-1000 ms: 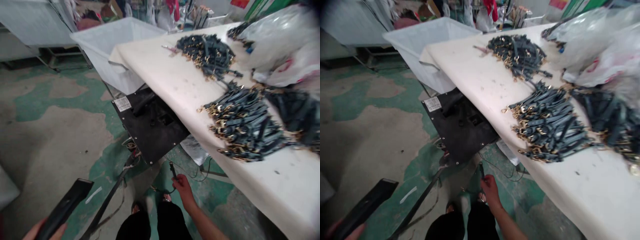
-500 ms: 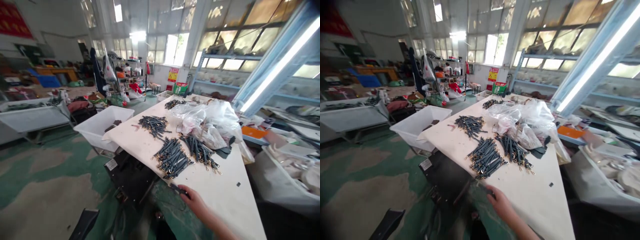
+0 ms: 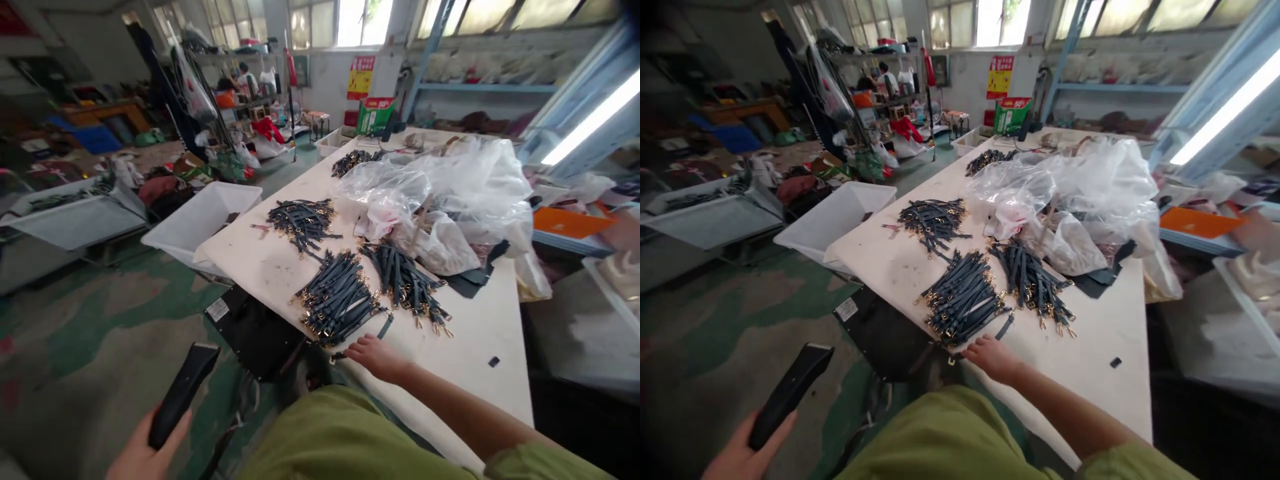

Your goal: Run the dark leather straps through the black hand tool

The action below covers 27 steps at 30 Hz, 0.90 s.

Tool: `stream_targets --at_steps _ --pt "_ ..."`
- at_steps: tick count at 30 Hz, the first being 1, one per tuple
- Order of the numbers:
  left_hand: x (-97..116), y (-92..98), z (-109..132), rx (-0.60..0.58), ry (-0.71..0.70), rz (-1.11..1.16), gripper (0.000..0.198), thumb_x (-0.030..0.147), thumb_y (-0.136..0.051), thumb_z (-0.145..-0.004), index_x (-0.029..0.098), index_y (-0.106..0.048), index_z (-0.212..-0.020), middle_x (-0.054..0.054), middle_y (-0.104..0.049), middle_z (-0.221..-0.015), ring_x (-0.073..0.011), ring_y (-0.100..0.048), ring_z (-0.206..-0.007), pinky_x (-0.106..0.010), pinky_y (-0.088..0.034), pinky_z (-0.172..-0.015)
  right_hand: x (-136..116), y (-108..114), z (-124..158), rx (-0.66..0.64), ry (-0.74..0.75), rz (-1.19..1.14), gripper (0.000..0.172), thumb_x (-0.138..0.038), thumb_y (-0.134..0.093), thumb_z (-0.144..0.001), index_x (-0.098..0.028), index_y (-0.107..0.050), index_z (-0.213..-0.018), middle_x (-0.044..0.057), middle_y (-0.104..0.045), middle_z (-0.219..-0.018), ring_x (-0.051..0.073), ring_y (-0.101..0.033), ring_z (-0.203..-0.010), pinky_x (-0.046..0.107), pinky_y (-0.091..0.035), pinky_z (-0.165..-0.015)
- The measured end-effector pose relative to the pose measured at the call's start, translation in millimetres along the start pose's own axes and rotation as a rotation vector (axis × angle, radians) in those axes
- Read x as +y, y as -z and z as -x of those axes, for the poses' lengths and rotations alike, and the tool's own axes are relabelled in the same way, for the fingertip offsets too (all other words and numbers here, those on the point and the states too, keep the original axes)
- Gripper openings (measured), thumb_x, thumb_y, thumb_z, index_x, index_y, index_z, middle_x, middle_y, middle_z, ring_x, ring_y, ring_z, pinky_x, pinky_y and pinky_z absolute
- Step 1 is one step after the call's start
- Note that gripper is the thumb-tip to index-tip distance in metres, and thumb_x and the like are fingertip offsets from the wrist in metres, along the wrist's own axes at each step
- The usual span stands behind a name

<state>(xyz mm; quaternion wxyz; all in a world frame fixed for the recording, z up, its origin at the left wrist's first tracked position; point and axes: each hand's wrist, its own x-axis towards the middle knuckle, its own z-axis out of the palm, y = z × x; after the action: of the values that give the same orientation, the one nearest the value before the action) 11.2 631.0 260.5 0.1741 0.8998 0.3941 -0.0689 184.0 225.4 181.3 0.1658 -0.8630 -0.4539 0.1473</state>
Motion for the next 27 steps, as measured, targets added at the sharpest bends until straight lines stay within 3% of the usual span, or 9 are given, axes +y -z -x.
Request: stream_targets --at_steps 4,9,12,16,19,21,24,27 --pt "35.7 -4.5 11.6 -0.049 0.066 -0.032 0.062 0.062 -0.043 -0.064 0.02 -0.046 -0.11 -0.006 -0.064 -0.083 -0.0239 -0.062 -0.077 -0.028 -0.047 -0.063 46.9 -32.3 -13.8 -0.024 0.044 -0.033 0.03 -0.019 -0.033 -0.082 -0.022 -0.054 -0.103 0.005 -0.058 -0.095 0.015 -0.049 -0.087 0.03 -0.033 -0.079" --pt "48.2 -9.2 18.6 -0.039 0.116 -0.061 0.061 0.061 -0.043 -0.065 0.02 -0.046 -0.11 -0.006 -0.064 -0.085 -0.0229 -0.06 -0.082 -0.026 -0.046 -0.065 63.1 -43.7 -14.8 0.084 0.058 -0.064 0.026 -0.021 -0.033 -0.085 -0.02 -0.056 -0.096 0.006 -0.058 -0.09 0.015 -0.05 -0.082 0.029 -0.036 -0.074" --pt "55.3 -8.7 19.2 -0.011 0.128 -0.06 0.06 0.059 -0.043 -0.065 0.018 -0.047 -0.11 -0.006 -0.064 -0.084 -0.0229 -0.061 -0.079 -0.027 -0.046 -0.065 69.8 -23.0 -13.7 0.189 0.024 -0.036 0.022 -0.022 -0.035 -0.084 -0.02 -0.056 -0.091 0.006 -0.059 -0.087 0.015 -0.051 -0.08 0.03 -0.036 -0.072" --pt "69.7 -7.6 15.4 -0.022 0.124 -0.062 0.059 0.058 -0.044 -0.066 0.018 -0.047 -0.11 -0.006 -0.064 -0.084 -0.0229 -0.061 -0.076 -0.028 -0.046 -0.063 78.8 39.3 -9.2 0.471 -0.167 -0.078 0.013 -0.03 -0.048 -0.078 -0.02 -0.054 -0.083 0.005 -0.058 -0.085 0.016 -0.05 -0.077 0.031 -0.038 -0.072" --pt "80.0 -8.4 10.8 -0.04 0.091 -0.064 0.059 0.058 -0.044 -0.066 0.019 -0.046 -0.11 -0.007 -0.064 -0.087 -0.0227 -0.06 -0.08 -0.027 -0.046 -0.067 69.3 88.4 -1.7 0.707 -0.368 -0.346 0.021 -0.035 -0.056 -0.071 -0.02 -0.049 -0.084 0.002 -0.055 -0.075 0.011 -0.047 -0.06 0.026 -0.04 -0.058" --pt "85.7 -9.7 8.8 -0.037 0.077 -0.073 0.059 0.059 -0.044 -0.066 0.02 -0.045 -0.111 -0.007 -0.063 -0.09 -0.0227 -0.06 -0.083 -0.027 -0.045 -0.069 57.2 108.9 0.9 0.772 -0.414 -0.643 0.024 -0.036 -0.054 -0.073 -0.021 -0.046 -0.09 0.0 -0.052 -0.073 0.009 -0.045 -0.056 0.023 -0.039 -0.052" --pt "92.0 -11.4 8.5 -0.02 0.062 -0.075 0.06 0.059 -0.043 -0.066 0.02 -0.044 -0.112 -0.007 -0.063 -0.092 -0.0228 -0.06 -0.084 -0.027 -0.045 -0.071 48.1 108.5 -3.0 0.752 -0.424 -1.023 0.027 -0.037 -0.052 -0.075 -0.022 -0.044 -0.095 -0.001 -0.051 -0.073 0.007 -0.044 -0.052 0.022 -0.039 -0.05" --pt "93.3 -12.0 9.9 -0.02 0.057 -0.06 0.06 0.059 -0.043 -0.066 0.02 -0.044 -0.112 -0.006 -0.064 -0.091 -0.0227 -0.06 -0.084 -0.026 -0.045 -0.07 62.2 67.9 -11.3 0.77 -0.557 -1.22 0.028 -0.038 -0.054 -0.072 -0.022 -0.045 -0.093 -0.003 -0.049 -0.07 0.006 -0.046 -0.052 0.021 -0.041 -0.052"
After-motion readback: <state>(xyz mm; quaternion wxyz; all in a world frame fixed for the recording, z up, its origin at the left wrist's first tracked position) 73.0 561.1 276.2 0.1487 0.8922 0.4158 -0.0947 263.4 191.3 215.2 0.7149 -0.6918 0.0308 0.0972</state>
